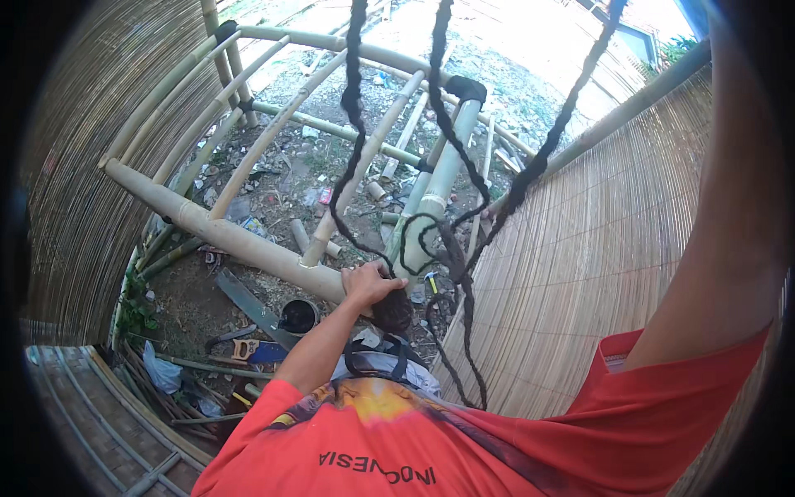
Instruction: Tying bamboo poles together with dark fibrous rope to construct a frame.
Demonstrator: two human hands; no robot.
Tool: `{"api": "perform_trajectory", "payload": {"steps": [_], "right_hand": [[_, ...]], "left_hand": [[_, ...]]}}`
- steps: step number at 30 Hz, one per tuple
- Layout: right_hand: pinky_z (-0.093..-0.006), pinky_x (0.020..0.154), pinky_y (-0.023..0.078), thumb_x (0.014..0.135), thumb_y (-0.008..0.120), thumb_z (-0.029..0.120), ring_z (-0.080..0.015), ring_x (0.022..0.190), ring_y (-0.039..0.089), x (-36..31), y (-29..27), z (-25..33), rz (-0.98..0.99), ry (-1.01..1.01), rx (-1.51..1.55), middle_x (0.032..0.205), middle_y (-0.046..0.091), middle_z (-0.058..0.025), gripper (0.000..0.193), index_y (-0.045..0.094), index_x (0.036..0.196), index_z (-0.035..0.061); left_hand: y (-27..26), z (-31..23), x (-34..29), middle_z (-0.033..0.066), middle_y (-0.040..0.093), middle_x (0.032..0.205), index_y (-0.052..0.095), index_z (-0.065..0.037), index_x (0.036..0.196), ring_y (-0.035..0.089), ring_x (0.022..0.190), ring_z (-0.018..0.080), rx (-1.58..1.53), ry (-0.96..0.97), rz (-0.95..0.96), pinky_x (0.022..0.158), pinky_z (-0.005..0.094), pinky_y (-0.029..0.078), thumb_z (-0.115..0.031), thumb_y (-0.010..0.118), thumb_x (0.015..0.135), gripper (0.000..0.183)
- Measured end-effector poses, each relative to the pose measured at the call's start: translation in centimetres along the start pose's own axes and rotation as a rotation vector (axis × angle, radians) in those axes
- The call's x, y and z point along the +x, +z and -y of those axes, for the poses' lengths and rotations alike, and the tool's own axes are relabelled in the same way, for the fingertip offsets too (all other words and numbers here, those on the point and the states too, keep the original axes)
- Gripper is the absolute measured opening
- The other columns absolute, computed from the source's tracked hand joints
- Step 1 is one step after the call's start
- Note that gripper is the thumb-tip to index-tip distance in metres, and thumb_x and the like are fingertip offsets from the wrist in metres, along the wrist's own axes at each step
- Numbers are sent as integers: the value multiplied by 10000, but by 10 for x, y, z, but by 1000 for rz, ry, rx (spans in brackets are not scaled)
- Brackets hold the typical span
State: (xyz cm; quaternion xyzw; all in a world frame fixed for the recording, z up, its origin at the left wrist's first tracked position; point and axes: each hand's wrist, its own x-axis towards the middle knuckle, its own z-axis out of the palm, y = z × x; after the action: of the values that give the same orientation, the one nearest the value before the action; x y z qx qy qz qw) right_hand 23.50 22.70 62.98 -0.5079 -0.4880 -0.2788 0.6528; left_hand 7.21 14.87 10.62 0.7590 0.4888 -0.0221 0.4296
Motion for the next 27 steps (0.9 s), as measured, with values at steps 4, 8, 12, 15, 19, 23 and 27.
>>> {"api": "perform_trajectory", "payload": {"steps": [4, 8, 12, 15, 19, 23, 27], "right_hand": [[-265, 687, 536, 1063, 610, 243, -114, 757, 635, 13, 77, -65, 0, 358, 218, 926, 688, -63, 231, 623, 1206, 63], [-358, 778, 533, 1054, 603, 383, -195, 776, 698, -168, -8, -185, 717, 620, -210, 868, 735, -129, 411, 699, 1099, -14], [-512, 1110, 436, 848, 798, 538, -550, 1265, 535, -358, -109, -210, 1541, 448, -482, 1424, 427, -407, 969, 355, 1578, 80], [-504, 1017, 526, 853, 705, 705, -500, 1266, 588, -379, -109, -175, 1578, 1057, -527, 1388, 500, -386, 1148, 188, 1629, 36], [-412, 821, 592, 923, 635, 697, -364, 1088, 712, -363, -141, -170, 1167, 1875, 234, 1265, 632, -295, 1082, 189, 1622, 1], [-382, 771, 561, 974, 702, 495, -246, 931, 710, -408, -156, -163, 1164, 1183, 86, 1269, 665, -202, 833, 382, 1559, -5], [-365, 826, 557, 988, 718, 357, -218, 1000, 714, -487, -182, -214, 856, 1191, -408, 1196, 711, -164, 619, 538, 1456, -7]], "left_hand": [[29, 52, 7, 123, 773, 996, 765, -114, 1051, 706, 1017, 329, -145, -45, -147, 1000, 454, 416, -695, 761, 725, 666], [38, 35, 28, 160, 754, 1020, 730, -101, 1138, 694, 1047, 351, -239, 21, 83, 1017, 472, 422, -676, 761, 704, 722], [-10, -4, -11, 141, 777, 1057, 794, -144, 998, 712, 1062, 337, -7, -13, -31, 1049, 488, 361, -652, 766, 712, 584], [-4, 13, -2, 157, 774, 1042, 775, -118, 1051, 717, 1054, 352, 48, -42, -1, 1021, 493, 408, -698, 771, 697, 680], [-10, 4, -6, 167, 773, 1059, 762, -80, 1056, 725, 1060, 348, 6, 8, -38, 987, 480, 495, -724, 777, 686, 743], [-7, 4, 1, 103, 782, 1072, 777, -134, 1078, 722, 1060, 285, -5, -58, 10, 999, 439, 450, -741, 763, 693, 718], [-10, 1, -2, 75, 785, 1029, 782, -150, 1050, 722, 1021, 256, 32, -73, 9, 994, 393, 404, -747, 760, 699, 692]]}}
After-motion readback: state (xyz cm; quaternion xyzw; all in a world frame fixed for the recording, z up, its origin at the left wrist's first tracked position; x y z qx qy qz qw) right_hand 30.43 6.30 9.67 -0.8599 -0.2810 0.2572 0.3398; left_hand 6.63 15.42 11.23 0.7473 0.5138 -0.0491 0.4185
